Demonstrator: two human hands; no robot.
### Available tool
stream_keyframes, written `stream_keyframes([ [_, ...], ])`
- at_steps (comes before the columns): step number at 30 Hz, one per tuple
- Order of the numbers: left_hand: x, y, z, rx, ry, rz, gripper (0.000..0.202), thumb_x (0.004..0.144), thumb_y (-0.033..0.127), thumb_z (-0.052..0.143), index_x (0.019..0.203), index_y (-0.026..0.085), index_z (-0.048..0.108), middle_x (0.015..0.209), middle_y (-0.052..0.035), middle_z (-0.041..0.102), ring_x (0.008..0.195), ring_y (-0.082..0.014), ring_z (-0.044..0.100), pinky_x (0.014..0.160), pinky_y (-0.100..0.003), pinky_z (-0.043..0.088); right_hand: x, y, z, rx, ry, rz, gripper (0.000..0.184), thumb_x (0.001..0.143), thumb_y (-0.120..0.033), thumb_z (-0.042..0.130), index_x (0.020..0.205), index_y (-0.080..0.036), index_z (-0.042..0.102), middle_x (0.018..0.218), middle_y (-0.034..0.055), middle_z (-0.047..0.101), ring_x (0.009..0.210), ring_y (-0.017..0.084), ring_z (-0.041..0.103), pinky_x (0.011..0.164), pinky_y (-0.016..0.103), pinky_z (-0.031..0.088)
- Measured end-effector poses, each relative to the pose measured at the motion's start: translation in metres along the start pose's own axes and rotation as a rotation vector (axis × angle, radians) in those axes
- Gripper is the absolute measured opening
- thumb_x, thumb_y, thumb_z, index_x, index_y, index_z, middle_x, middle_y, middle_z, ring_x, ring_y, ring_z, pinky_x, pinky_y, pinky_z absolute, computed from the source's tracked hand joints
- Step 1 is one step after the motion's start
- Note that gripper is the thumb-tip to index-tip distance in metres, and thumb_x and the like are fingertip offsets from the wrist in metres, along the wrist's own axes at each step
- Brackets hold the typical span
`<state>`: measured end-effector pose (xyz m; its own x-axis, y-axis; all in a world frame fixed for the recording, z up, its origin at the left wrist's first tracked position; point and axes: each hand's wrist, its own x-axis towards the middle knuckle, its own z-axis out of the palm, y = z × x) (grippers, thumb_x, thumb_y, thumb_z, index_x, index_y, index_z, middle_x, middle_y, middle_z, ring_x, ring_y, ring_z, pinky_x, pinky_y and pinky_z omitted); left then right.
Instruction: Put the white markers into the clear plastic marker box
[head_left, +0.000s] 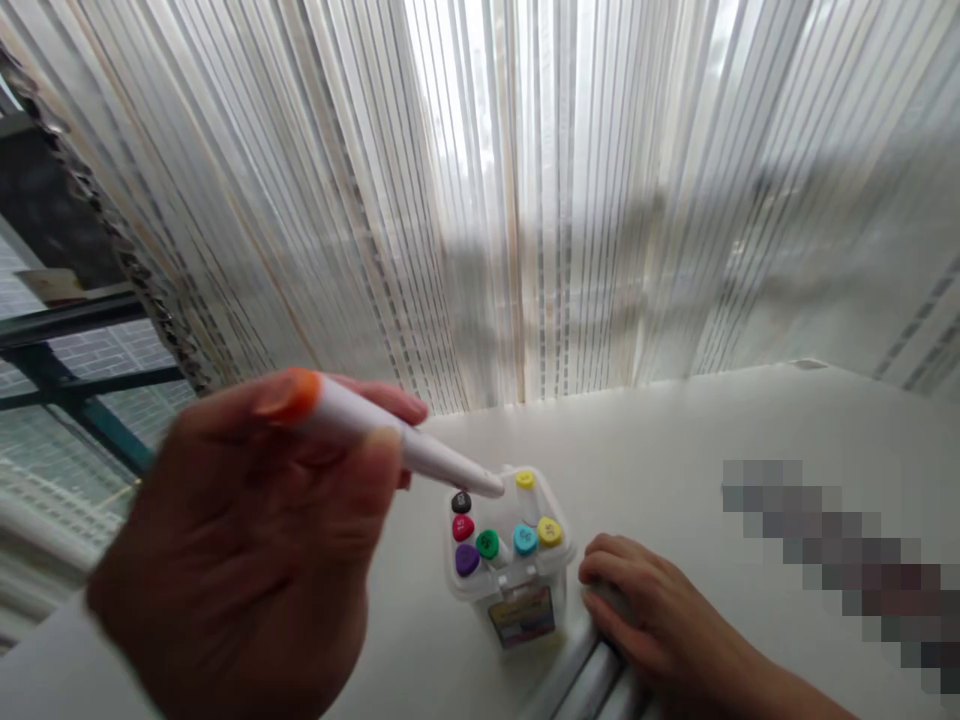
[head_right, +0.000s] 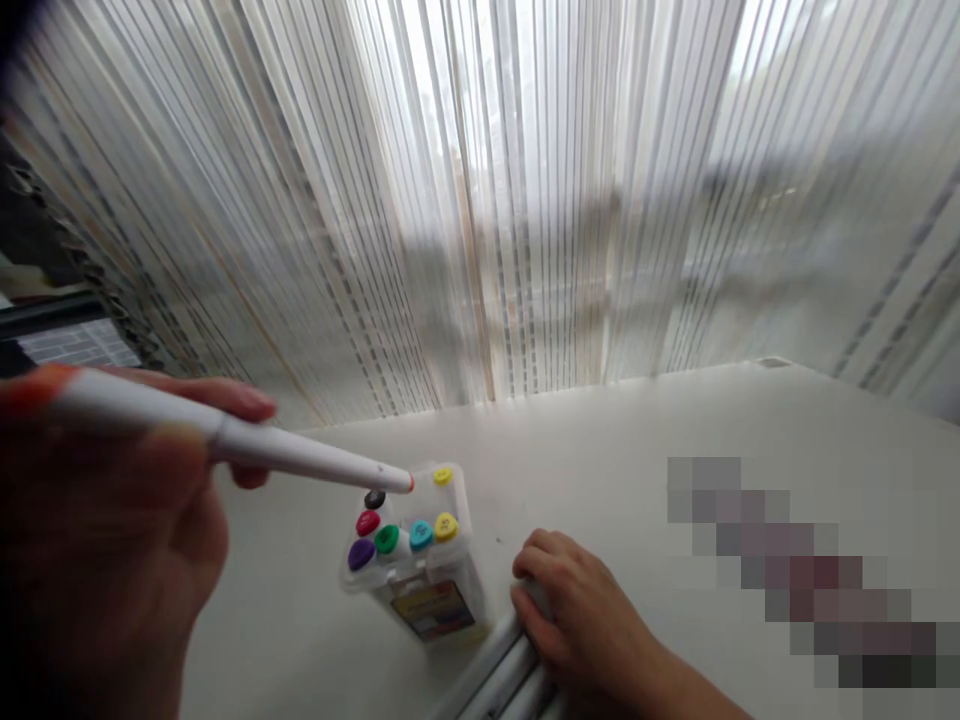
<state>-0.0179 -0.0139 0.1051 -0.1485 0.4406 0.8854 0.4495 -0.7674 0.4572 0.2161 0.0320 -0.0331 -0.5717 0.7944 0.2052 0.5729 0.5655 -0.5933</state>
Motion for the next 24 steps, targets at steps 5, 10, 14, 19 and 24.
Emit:
stream_keyframes([
  [5, 0.001, 0.005, 0.026, 0.035, -0.203, -0.148, 0.019, 0.080, 0.016, 0.061, 0.098, 0.022, 0.056, 0.084, 0.0009, 0.068, 0.075, -0.0130, 0.066, 0.064, -0.022, 0.056, -0.001, 0.007, 0.008, -0.004, 0.039, -0.026, 0.017, 0.085, -0.024, 0.039, 0.080, -0.019, 0.054, 0.088, 0.0072, 0.056, 0.084, 0.020, 0.053, 0.074, 0.031, 0.041],
  [10, -0.002, -0.011, 0.017, 0.179, -0.420, -0.196, 0.029, 0.082, 0.024, 0.059, 0.111, 0.023, 0.052, 0.085, 0.0004, 0.068, 0.072, -0.0137, 0.066, 0.062, -0.023, 0.056, -0.002, 0.004, 0.007, 0.005, 0.043, -0.026, 0.015, 0.084, -0.021, 0.040, 0.081, -0.019, 0.055, 0.089, 0.0073, 0.056, 0.084, 0.020, 0.053, 0.075, 0.031, 0.041],
  [14, -0.003, -0.020, 0.016, 0.322, -0.475, -0.123, 0.025, 0.080, 0.032, 0.062, 0.103, 0.024, 0.062, 0.081, 0.0008, 0.069, 0.066, -0.0132, 0.063, 0.066, -0.025, 0.055, -0.002, -0.005, -0.001, -0.019, 0.002, 0.015, 0.011, 0.082, -0.016, 0.045, 0.081, -0.017, 0.057, 0.089, 0.0070, 0.056, 0.086, 0.021, 0.052, 0.077, 0.032, 0.042],
  [19, -0.006, -0.033, 0.016, 0.336, -0.551, -0.105, 0.021, 0.075, 0.042, 0.066, 0.087, 0.026, 0.071, 0.071, 0.0015, 0.068, 0.056, -0.0132, 0.061, 0.061, -0.023, 0.055, -0.001, -0.014, -0.009, -0.086, -0.053, 0.062, 0.009, 0.079, -0.011, 0.054, 0.084, -0.014, 0.061, 0.093, 0.0071, 0.058, 0.089, 0.020, 0.052, 0.081, 0.029, 0.041],
  [24, -0.006, -0.053, 0.011, 0.167, -0.598, -0.107, 0.016, 0.069, 0.031, 0.072, 0.082, 0.023, 0.073, 0.082, 0.0006, 0.070, 0.066, -0.0144, 0.065, 0.058, -0.019, 0.054, -0.003, -0.020, -0.014, -0.150, -0.109, 0.063, 0.009, 0.078, -0.014, 0.058, 0.085, -0.011, 0.063, 0.094, 0.0080, 0.059, 0.088, 0.018, 0.053, 0.079, 0.026, 0.041],
])
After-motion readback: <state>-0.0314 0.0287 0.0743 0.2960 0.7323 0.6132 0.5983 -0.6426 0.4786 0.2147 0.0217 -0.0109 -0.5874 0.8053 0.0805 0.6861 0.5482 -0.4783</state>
